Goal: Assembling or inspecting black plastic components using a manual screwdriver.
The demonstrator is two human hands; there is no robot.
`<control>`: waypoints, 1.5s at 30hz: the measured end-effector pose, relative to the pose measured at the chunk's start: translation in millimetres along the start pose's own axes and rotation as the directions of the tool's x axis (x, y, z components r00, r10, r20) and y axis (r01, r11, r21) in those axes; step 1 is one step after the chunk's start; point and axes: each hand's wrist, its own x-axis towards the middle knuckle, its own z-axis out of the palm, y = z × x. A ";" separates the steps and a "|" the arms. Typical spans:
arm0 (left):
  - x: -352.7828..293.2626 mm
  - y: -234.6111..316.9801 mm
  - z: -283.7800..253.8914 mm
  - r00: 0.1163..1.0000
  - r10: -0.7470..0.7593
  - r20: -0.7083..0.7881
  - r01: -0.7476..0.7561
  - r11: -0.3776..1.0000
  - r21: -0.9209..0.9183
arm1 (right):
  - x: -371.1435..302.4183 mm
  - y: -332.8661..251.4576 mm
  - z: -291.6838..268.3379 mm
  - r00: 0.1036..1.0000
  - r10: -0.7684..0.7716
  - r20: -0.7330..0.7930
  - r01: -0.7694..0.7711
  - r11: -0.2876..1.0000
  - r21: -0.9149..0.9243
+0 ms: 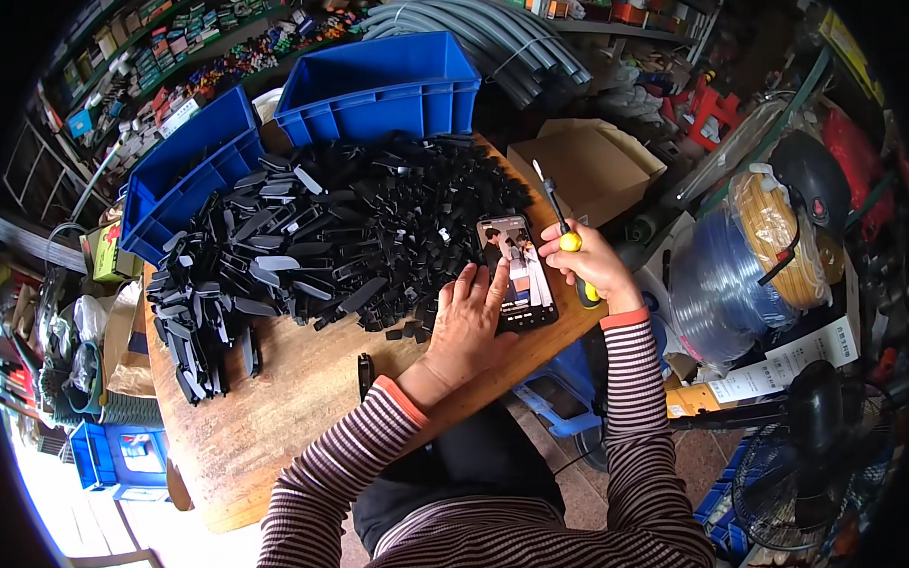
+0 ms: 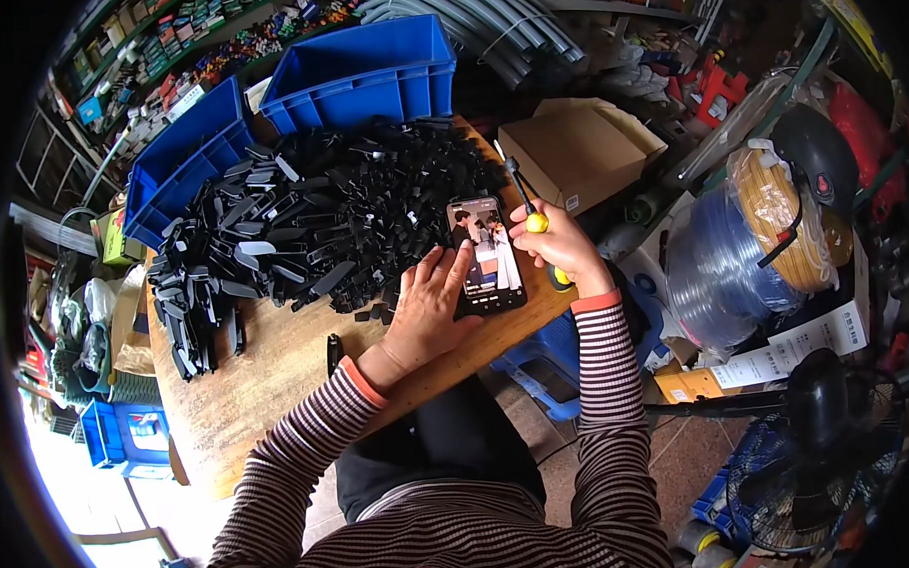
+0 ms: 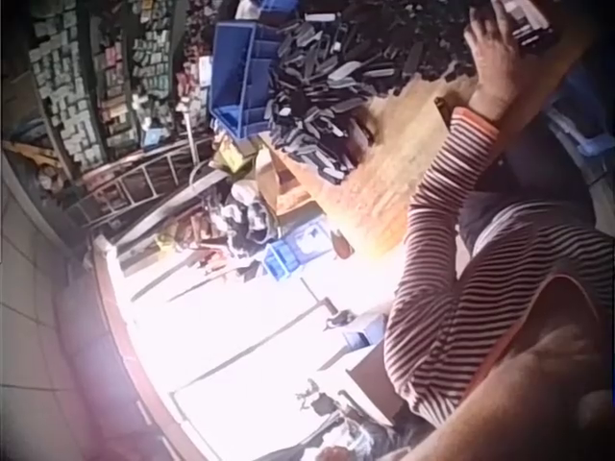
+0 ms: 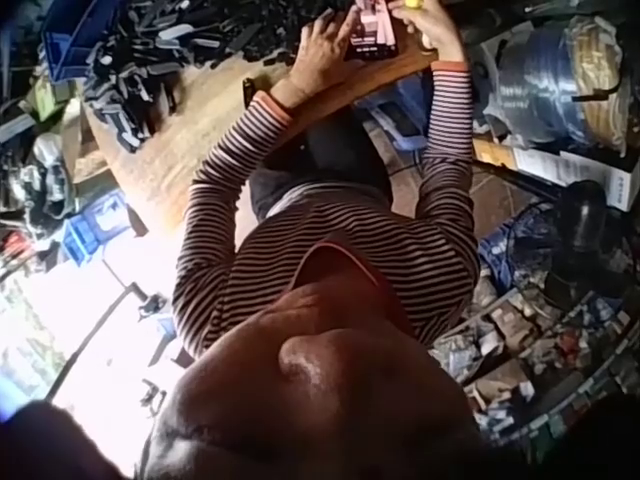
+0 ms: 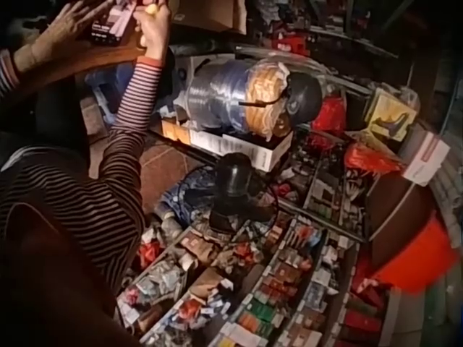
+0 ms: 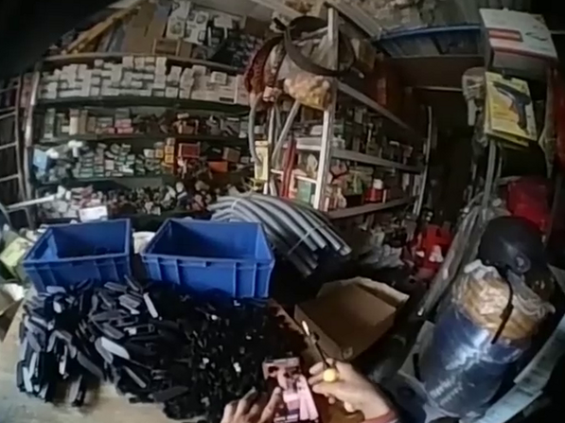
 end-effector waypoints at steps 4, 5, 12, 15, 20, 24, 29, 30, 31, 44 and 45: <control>3.7 -3.5 -1.9 1.000 0.000 0.014 0.000 0.999 -0.054 | 5.6 -0.2 -3.7 1.000 -0.007 0.025 0.008 1.000 -0.015; 3.9 -4.0 -2.1 1.000 0.006 0.020 -0.004 0.997 -0.077 | 6.4 -0.4 -4.4 0.999 -0.011 0.032 0.012 0.999 -0.029; 2.0 -3.8 0.2 1.000 0.001 0.018 -0.001 1.000 -0.030 | 8.7 -1.7 -5.5 0.998 0.007 0.055 -0.005 0.999 -0.042; 0.6 -4.5 1.6 1.000 0.002 0.009 -0.001 1.000 -0.025 | 6.2 -1.0 -3.6 0.999 0.007 0.037 -0.006 0.999 -0.033; -0.8 -2.6 3.8 1.000 -0.013 0.016 0.013 1.000 0.011 | 4.9 -1.5 -0.9 1.000 0.013 0.007 -0.013 1.000 -0.020; -12.3 -0.6 1.2 1.000 0.016 -0.012 -0.016 0.999 0.032 | 4.5 0.7 -1.4 1.000 0.009 0.013 -0.009 1.000 -0.025; -37.1 -10.3 -40.8 0.994 0.104 -0.020 -0.104 0.994 -0.031 | 2.4 -2.8 -3.0 0.998 0.045 0.035 -0.042 0.994 -0.103; -46.3 -15.4 -54.0 0.996 0.083 -0.019 -0.084 0.996 -0.027 | 0.4 -6.6 -1.0 0.997 0.049 0.056 -0.043 0.994 -0.102; -55.6 -21.4 -67.1 0.991 0.096 -0.093 -0.099 0.995 -0.030 | -3.6 -11.5 -1.5 1.000 0.019 -0.005 -0.019 0.989 -0.144; -155.8 -79.2 -113.9 0.985 0.170 -0.037 -0.172 0.983 -0.060 | -49.2 -47.9 184.1 0.793 -0.552 0.258 0.568 0.516 -0.641; -157.2 -78.8 -114.9 0.984 0.174 -0.040 -0.176 0.982 -0.062 | -46.4 -45.6 188.8 0.794 -0.552 0.256 0.565 0.513 -0.645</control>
